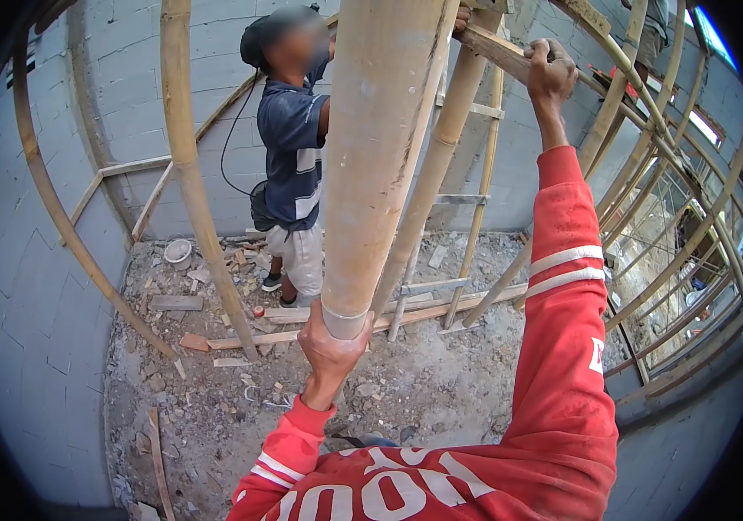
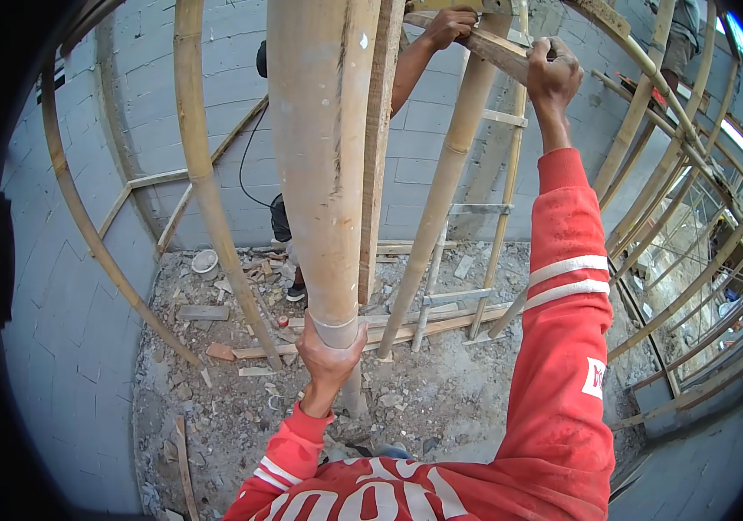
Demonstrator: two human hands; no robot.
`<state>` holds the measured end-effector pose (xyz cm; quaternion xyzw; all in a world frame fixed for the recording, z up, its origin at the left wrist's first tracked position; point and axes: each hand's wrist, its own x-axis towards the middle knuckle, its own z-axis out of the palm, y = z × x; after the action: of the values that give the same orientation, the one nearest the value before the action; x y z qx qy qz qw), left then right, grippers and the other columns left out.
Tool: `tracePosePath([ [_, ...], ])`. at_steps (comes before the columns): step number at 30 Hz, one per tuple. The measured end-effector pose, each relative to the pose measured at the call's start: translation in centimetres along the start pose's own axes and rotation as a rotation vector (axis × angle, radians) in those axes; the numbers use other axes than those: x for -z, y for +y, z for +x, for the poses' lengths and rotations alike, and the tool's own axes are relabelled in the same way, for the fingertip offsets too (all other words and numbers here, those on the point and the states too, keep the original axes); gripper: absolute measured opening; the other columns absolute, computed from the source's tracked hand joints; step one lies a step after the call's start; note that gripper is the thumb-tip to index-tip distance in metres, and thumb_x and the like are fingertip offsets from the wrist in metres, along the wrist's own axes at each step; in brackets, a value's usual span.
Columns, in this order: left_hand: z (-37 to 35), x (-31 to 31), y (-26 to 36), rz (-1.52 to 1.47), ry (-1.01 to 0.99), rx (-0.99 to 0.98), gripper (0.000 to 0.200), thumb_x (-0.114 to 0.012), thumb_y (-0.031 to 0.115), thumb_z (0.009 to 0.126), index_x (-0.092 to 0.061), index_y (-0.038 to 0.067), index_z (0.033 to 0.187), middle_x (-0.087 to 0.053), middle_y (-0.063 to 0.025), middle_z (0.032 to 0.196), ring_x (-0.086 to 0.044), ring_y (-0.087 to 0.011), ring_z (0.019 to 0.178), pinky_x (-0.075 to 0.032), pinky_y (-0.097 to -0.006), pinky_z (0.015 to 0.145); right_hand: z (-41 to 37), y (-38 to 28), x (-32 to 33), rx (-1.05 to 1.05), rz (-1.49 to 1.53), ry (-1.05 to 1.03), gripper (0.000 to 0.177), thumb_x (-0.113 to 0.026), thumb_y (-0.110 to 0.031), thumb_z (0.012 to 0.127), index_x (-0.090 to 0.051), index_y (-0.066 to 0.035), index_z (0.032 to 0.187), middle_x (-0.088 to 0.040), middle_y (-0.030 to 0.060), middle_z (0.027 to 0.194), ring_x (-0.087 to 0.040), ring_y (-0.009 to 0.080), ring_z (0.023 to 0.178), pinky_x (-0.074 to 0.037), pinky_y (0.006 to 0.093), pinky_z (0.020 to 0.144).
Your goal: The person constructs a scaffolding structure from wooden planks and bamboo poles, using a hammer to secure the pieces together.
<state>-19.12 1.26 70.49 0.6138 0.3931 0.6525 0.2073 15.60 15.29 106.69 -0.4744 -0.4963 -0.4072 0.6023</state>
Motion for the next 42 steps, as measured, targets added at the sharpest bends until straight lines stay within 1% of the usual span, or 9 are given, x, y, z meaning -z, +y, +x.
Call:
tracePosePath([
  [8,0.12,0.08,0.27,-0.001,0.004,-0.004,0.054,-0.09,0.024,0.068,-0.062,0.002,0.108,-0.072,-0.0174,0.083,-0.073,-0.0379,0.073,-0.057,-0.0437,0.064,-0.03,-0.22,0.13,0.002,-0.017,0.001,0.036,-0.053,-0.034,0.089,-0.073,-0.007,0.079,-0.072,0.0152,0.077,-0.069,0.0313,0.073,-0.052,0.0412,0.074],
  [20,-0.03,0.04,-0.13,0.007,-0.01,-0.003,0.055,-0.09,0.025,0.068,-0.062,0.001,0.108,-0.072,-0.0173,0.084,-0.073,-0.0378,0.073,-0.057,-0.0435,0.064,0.03,0.02,0.07,0.001,-0.026,-0.005,0.035,-0.053,-0.033,0.09,-0.075,-0.007,0.083,-0.073,0.0133,0.08,-0.071,0.0318,0.077,-0.053,0.0411,0.077],
  [22,0.01,0.0,-0.09,0.009,-0.004,-0.012,0.055,-0.09,0.025,0.068,-0.062,0.001,0.108,-0.072,-0.0172,0.084,-0.073,-0.0377,0.073,-0.057,-0.0434,0.064,0.14,0.42,-0.07,-0.032,-0.049,-0.03,0.034,-0.052,-0.033,0.09,-0.076,-0.009,0.087,-0.076,0.0059,0.082,-0.07,0.0255,0.08,-0.051,0.0352,0.081],
  [25,0.07,0.01,0.06,0.012,0.004,-0.019,0.054,-0.09,0.025,0.068,-0.062,0.001,0.107,-0.072,-0.0172,0.083,-0.073,-0.0374,0.072,-0.057,-0.0433,0.063,0.17,0.67,-0.2,-0.021,-0.053,-0.02,0.034,-0.053,-0.033,0.09,-0.076,-0.009,0.086,-0.075,0.0058,0.081,-0.069,0.0252,0.08,-0.051,0.035,0.081],
  [26,0.05,0.04,0.11,0.011,0.006,-0.018,0.054,-0.09,0.025,0.068,-0.062,0.001,0.107,-0.072,-0.0173,0.082,-0.073,-0.0373,0.072,-0.057,-0.0432,0.063,0.11,0.71,-0.19,-0.022,-0.052,-0.021,0.034,-0.053,-0.033,0.09,-0.076,-0.009,0.086,-0.075,0.0058,0.081,-0.069,0.0252,0.08,-0.051,0.035,0.081],
  [28,0.05,0.0,0.03,0.012,0.01,-0.018,0.055,-0.09,0.025,0.068,-0.062,0.001,0.107,-0.072,-0.0174,0.082,-0.073,-0.0374,0.072,-0.057,-0.0434,0.063,0.11,0.4,-0.02,-0.005,-0.036,-0.018,0.035,-0.052,-0.032,0.09,-0.075,-0.007,0.086,-0.074,0.0125,0.08,-0.071,0.0318,0.077,-0.053,0.041,0.077],
  [35,0.04,-0.01,-0.18,0.028,0.008,-0.027,0.055,-0.091,0.025,0.067,-0.062,0.001,0.108,-0.072,-0.0183,0.083,-0.073,-0.0378,0.073,-0.057,-0.044,0.063,0.15,0.35,-0.08,0.006,-0.035,-0.011,0.035,-0.052,-0.032,0.09,-0.075,-0.007,0.086,-0.074,0.0114,0.079,-0.071,0.0305,0.077,-0.053,0.0402,0.077],
  [42,0.04,0.0,-0.09,0.015,0.0,0.0,0.055,-0.091,0.025,0.067,-0.061,0.002,0.106,-0.071,-0.0187,0.083,-0.073,-0.0378,0.073,-0.057,-0.0435,0.063,0.09,0.27,-0.09,0.002,-0.024,-0.008,0.035,-0.052,-0.033,0.09,-0.075,-0.006,0.086,-0.073,0.0141,0.08,-0.07,0.031,0.076,-0.053,0.0403,0.076],
])
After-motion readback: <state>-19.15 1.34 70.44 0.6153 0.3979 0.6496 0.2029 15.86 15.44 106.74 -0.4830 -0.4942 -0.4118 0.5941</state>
